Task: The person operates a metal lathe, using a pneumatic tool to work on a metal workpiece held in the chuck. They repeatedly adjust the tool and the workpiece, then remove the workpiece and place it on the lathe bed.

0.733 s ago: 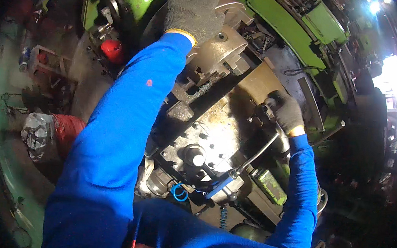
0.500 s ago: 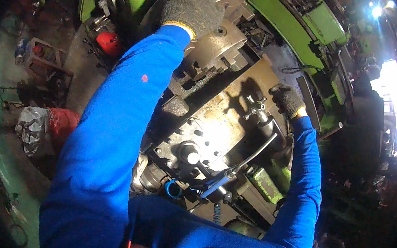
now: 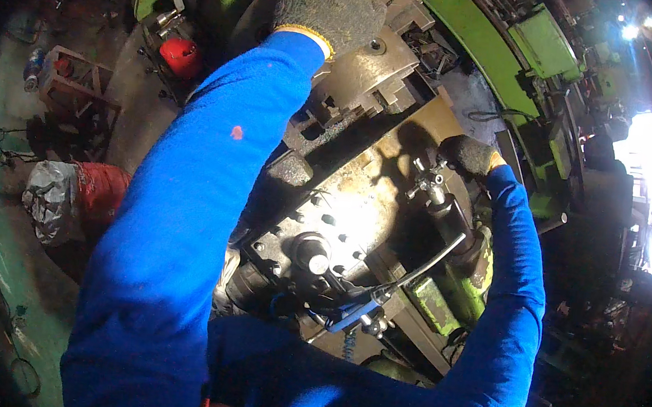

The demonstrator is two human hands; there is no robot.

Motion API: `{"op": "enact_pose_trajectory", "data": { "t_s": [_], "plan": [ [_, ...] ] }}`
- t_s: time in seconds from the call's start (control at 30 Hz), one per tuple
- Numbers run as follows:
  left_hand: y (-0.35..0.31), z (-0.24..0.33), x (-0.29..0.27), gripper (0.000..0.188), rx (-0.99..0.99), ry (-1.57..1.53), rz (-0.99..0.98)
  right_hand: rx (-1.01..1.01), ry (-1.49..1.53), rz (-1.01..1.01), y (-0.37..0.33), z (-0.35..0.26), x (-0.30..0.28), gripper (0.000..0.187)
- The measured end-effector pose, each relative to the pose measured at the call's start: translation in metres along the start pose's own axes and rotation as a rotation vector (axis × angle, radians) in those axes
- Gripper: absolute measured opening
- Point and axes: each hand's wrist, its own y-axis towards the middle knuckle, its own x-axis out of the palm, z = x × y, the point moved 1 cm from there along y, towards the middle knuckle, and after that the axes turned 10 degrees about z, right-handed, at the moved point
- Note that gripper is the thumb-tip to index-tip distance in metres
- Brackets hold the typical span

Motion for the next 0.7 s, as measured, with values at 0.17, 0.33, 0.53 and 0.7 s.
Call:
{"op": "enact_pose_trajectory", "data": {
  "t_s": [0.17, 0.33, 0.53, 0.7],
  "plan": [
    [-0.001, 0.001, 0.002, 0.047, 0.009, 0.032, -0.008, -0.049, -0.032, -0.004, 0.015, 0.017, 0.012, 0.040],
    [0.005, 0.004, -0.002, 0.050, -0.001, 0.011, -0.055, -0.113, 0.003, 0.482, -0.004, 0.062, 0.073, 0.033],
    [0.006, 0.000, -0.004, 0.050, -0.025, 0.014, -0.090, 0.407, 0.768, 0.493, -0.001, -0.011, 0.051, 0.037],
    [0.002, -0.001, 0.005, 0.050, 0.007, -0.001, -0.007, 0.440, 0.968, 0.647, -0.003, 0.000, 0.069, 0.038]
  ]
}}
